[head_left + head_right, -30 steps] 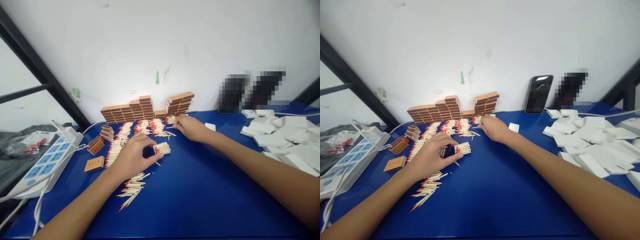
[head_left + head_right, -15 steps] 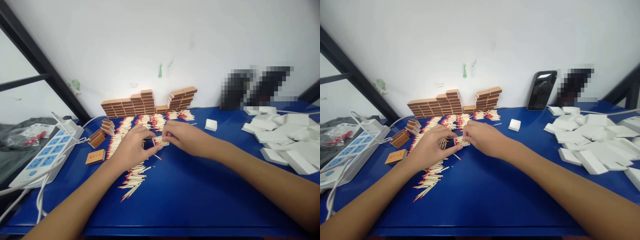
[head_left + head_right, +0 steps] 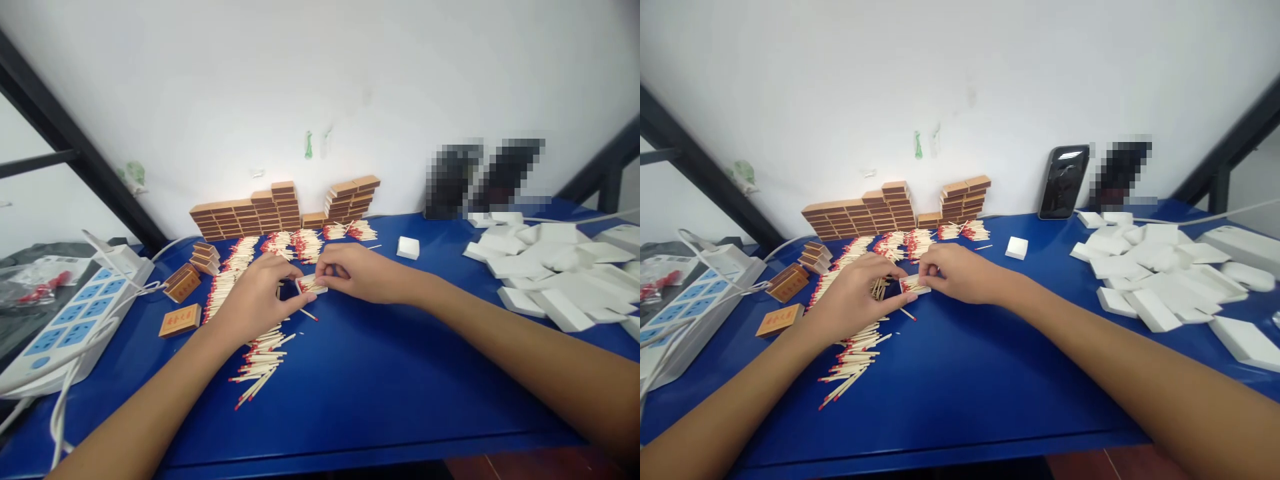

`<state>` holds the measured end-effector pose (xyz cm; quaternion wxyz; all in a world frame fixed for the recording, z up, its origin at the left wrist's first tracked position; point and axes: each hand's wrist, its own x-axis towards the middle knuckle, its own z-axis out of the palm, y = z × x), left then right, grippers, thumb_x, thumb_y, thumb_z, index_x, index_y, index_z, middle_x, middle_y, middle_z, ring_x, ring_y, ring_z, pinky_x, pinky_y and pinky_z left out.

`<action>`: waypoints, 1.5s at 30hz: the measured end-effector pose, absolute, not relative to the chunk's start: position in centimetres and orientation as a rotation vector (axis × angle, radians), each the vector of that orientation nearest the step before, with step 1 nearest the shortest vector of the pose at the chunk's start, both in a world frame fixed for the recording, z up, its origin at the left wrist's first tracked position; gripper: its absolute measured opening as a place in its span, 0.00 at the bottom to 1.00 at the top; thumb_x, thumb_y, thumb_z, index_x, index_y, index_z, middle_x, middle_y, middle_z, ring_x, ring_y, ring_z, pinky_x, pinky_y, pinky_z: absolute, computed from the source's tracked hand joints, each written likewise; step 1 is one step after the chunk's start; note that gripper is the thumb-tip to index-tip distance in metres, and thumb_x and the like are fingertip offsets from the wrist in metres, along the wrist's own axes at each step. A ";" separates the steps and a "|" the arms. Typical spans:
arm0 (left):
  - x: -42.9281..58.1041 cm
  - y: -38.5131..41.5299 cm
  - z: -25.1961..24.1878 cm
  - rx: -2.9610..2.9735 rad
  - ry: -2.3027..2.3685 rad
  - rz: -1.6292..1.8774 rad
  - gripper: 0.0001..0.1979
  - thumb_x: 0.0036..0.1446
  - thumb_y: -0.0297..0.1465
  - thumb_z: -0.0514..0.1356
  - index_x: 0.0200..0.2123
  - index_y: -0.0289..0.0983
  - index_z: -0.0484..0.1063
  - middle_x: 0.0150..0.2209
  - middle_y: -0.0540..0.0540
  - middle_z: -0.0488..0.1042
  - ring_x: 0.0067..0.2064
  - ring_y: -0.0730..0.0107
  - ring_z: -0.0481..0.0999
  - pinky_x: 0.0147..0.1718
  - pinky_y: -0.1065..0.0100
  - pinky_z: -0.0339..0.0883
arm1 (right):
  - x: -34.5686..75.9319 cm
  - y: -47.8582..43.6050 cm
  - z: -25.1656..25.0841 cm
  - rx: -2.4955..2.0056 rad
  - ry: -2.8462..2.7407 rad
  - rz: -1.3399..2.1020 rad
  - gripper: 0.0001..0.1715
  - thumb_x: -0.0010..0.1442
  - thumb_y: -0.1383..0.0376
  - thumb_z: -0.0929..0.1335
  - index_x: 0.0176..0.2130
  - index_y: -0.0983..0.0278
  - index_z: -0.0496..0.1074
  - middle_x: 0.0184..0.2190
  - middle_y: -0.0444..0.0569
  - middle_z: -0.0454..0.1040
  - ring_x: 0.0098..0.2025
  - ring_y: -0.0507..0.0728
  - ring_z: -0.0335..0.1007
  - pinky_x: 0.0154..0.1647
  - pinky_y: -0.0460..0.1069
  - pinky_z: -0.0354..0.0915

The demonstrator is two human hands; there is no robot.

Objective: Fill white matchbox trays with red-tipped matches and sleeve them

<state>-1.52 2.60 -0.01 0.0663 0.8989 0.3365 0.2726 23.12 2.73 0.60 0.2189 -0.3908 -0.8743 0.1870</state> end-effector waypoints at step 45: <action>-1.3 2.2 0.5 2.721 1.010 0.784 0.06 0.68 0.36 0.65 0.41 0.40 0.80 0.40 0.48 0.82 0.44 0.61 0.78 0.47 0.59 0.67 | 23.3 2.5 1.3 -1.038 -2.459 0.445 0.06 0.63 0.73 0.69 0.38 0.64 0.77 0.37 0.48 0.79 0.34 0.54 0.69 0.36 0.48 0.61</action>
